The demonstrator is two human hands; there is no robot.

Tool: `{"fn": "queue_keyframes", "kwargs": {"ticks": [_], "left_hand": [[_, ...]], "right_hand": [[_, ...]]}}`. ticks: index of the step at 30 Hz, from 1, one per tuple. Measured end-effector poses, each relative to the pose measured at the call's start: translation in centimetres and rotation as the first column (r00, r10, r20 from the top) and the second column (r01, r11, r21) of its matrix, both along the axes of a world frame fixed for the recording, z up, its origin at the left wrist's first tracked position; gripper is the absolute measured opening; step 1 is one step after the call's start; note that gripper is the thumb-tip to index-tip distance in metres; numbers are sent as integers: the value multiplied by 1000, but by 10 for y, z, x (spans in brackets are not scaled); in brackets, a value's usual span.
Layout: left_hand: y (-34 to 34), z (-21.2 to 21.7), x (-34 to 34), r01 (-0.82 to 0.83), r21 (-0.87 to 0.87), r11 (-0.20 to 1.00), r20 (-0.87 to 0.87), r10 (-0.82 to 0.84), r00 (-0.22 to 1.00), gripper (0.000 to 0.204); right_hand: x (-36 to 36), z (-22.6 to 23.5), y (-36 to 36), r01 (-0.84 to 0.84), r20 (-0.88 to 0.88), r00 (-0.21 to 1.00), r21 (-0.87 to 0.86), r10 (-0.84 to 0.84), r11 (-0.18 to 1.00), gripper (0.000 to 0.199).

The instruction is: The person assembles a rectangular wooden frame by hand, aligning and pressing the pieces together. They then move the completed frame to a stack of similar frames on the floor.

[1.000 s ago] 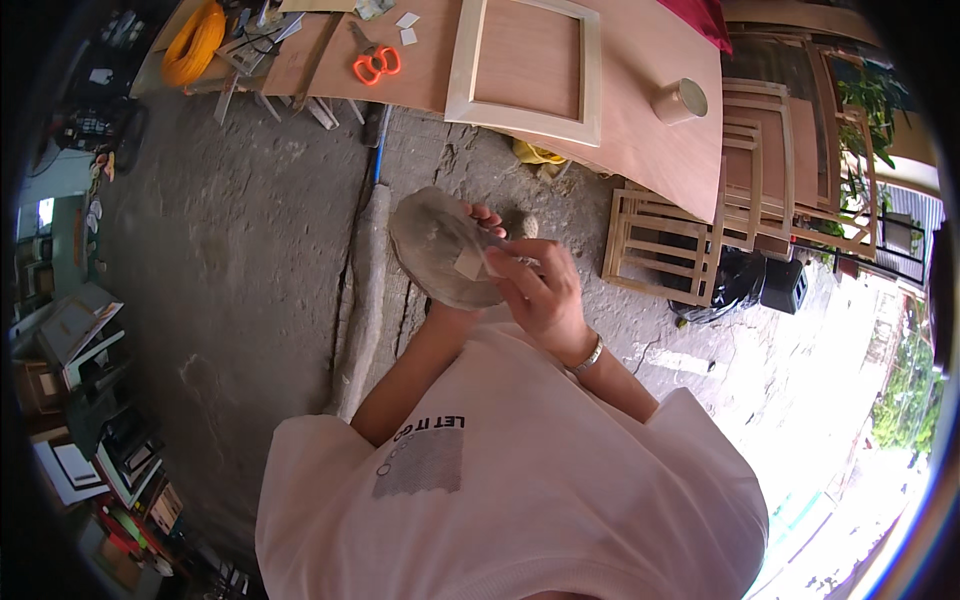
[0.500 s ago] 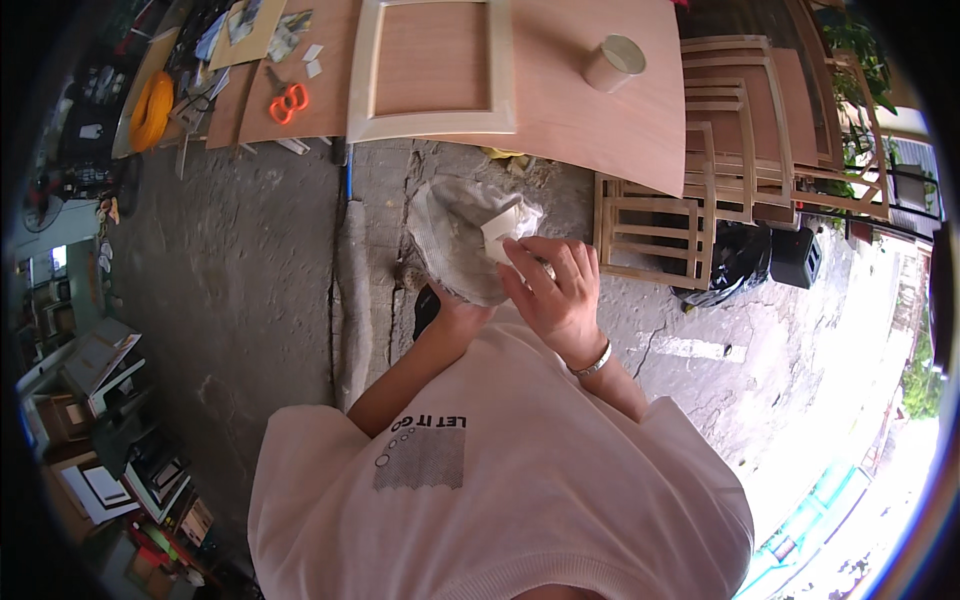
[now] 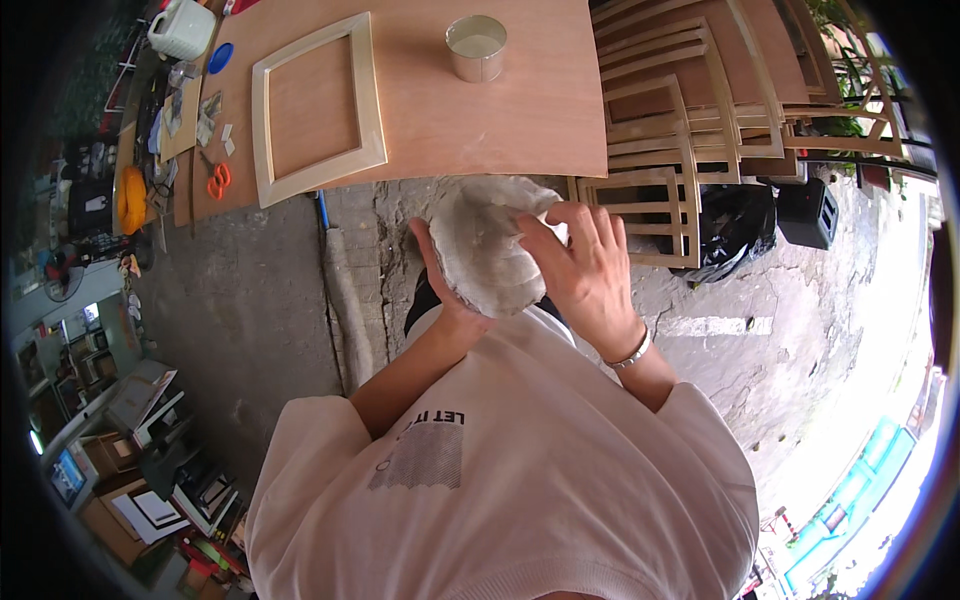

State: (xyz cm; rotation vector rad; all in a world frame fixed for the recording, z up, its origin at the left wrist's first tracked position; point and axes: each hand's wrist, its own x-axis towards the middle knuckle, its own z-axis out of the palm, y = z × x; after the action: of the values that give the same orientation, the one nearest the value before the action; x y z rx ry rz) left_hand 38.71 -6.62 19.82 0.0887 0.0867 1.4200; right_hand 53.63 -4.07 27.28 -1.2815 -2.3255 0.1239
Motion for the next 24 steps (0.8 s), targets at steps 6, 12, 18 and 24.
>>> {"fn": "queue_keyframes", "kwargs": {"ticks": [6,12,18,24], "left_hand": [[46,-5,-5,174,-297,939,16,-178,984,76],[118,-34,-31,376,-364,852,69,-378,923,57],[151,-85,-54,445,-406,798,206,-395,895,61],[186,-162,-116,267,-534,802,-57,-350,935,62]], "right_hand": [[12,-13,29,94,57,994,-61,-90,994,21],[-15,-16,60,284,125,956,-152,-267,947,11],[-31,-16,69,454,-97,876,-164,-472,876,15],[-1,-67,40,718,-397,363,-458,-843,524,12]]}}
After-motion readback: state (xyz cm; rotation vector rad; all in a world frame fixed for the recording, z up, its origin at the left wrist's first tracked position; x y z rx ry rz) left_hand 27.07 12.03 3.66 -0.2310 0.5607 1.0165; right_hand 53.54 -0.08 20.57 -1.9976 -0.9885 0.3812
